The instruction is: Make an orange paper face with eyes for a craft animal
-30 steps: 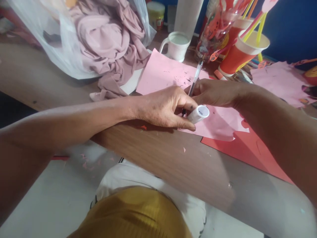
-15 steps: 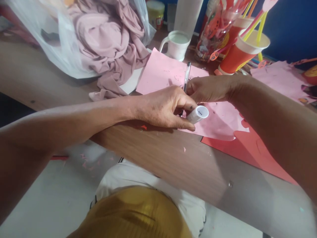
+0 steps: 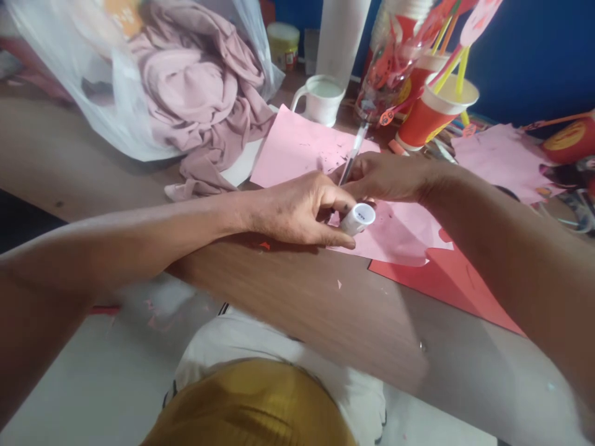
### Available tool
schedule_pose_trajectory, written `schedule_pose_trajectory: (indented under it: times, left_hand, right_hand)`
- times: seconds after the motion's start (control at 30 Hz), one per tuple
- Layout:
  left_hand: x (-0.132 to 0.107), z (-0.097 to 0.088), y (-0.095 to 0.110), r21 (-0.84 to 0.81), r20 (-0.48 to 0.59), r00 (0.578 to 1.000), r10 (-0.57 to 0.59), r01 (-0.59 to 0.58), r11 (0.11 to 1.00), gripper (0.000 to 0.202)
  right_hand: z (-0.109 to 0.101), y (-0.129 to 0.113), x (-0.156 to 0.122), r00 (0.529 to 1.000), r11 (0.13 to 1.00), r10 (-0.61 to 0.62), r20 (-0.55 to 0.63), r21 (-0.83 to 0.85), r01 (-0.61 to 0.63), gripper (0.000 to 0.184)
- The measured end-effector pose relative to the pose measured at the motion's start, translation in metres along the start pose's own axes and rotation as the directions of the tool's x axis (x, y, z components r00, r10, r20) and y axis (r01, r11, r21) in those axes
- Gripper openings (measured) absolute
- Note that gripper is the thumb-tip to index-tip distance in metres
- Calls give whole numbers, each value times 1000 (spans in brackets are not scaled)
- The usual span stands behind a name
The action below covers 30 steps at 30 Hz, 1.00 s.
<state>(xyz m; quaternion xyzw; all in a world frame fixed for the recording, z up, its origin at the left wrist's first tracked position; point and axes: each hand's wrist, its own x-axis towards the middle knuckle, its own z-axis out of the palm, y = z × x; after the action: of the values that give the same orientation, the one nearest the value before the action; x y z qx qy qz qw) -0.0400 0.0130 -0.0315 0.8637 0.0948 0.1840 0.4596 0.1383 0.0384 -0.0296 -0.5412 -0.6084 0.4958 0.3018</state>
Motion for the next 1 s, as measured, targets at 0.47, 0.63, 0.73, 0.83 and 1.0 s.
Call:
schedule_pose_trajectory:
  times: [0.47,0.63,0.73,0.83,1.0]
  left_hand:
    - [-1,3,-1,-99,-58,985,-162,156,983,11]
    - [3,0,1,-316,-237,934,-267,186,930,17]
    - [4,1,2,-313,-348,896,-274,165,935,18]
    - [4,6,3,-277,-322,903,-284,197,940,22]
    - [3,17,2,-114,-238,945,-223,200,973,20]
  right_hand:
    - [-3,42,-96,955,955,4,-298,285,85,19]
    - [3,45,-107,946,946,-85,-314,274,176,21]
    - [1,45,-106,955,939,-95,-281,295,180,21]
    - [0,46,-105,960,941,-89,-266,292,168,21]
    - [0,47,-105,960,945,-109,-257,272,180,20]
